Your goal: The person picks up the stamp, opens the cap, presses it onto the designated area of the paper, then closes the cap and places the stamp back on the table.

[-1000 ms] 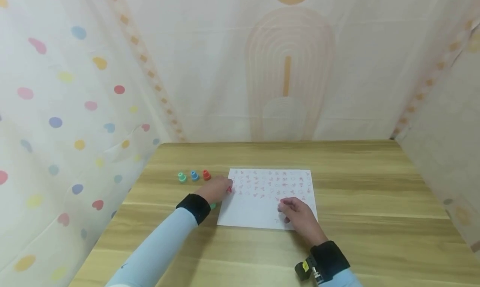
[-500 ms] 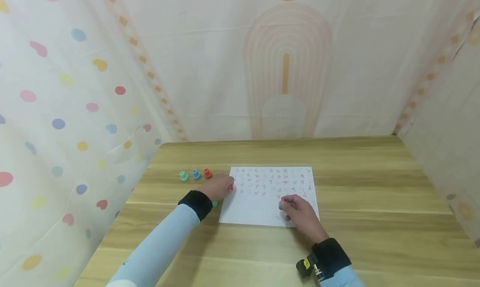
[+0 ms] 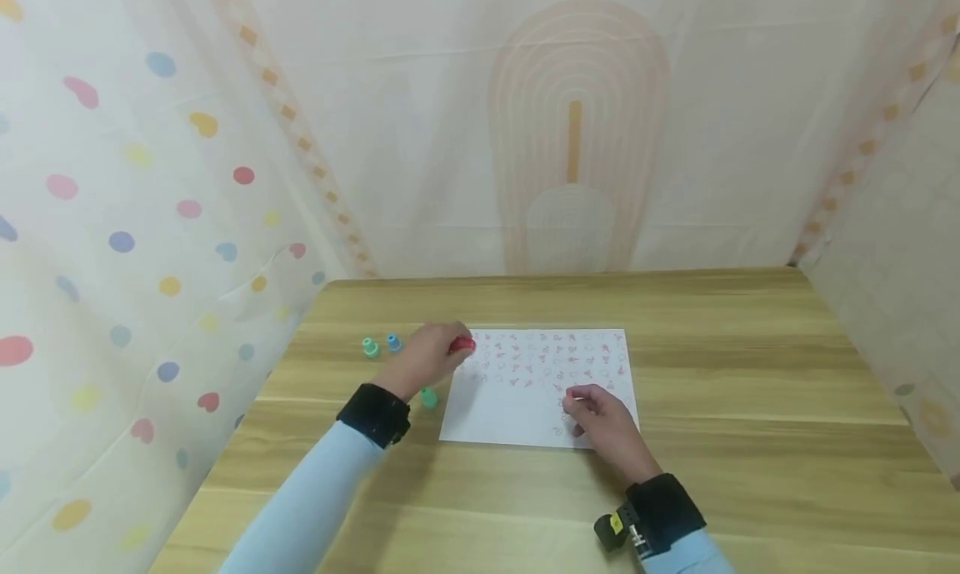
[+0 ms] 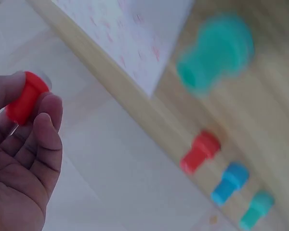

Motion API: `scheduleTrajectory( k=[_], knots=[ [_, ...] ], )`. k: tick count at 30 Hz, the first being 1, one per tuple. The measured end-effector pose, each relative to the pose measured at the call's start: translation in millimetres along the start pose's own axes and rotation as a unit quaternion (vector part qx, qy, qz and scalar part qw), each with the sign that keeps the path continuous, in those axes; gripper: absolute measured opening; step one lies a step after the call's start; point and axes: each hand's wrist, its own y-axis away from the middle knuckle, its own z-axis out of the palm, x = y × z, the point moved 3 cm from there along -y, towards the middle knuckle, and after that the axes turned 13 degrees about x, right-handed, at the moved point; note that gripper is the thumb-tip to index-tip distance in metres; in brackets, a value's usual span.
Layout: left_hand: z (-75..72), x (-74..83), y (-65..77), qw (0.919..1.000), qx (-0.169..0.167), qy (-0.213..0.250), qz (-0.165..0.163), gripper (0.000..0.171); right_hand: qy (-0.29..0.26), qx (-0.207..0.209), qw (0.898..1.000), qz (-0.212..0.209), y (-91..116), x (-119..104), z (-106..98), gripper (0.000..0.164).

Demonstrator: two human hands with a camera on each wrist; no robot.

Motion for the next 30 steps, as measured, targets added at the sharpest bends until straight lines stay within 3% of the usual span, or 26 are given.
scheduleTrajectory(
  k=[8, 15, 21, 30],
  knots=[
    [35.0, 29.5, 30.3, 0.9961, 0.005, 0.088, 0.005, 0.013, 0.011, 0.003, 1.0, 0.01, 0, 6, -3, 0.037],
    [58.1, 56.0, 49.9, 0.9887, -0.024, 0.147, -0.009, 0.016, 0.014, 0.003, 1.0, 0.013, 2, 9, -8, 0.039],
    [66.6, 66.7, 54.7, 0.9803, -0.013, 0.197, -0.001, 0.016, 0.014, -0.001, 1.0, 0.017, 1, 10, -8, 0.042],
    [71.4, 73.1, 58.4, 0.958, 0.0, 0.286, -0.011, 0.013, 0.009, -0.017, 1.0, 0.002, 2, 8, -6, 0.041]
  ],
)
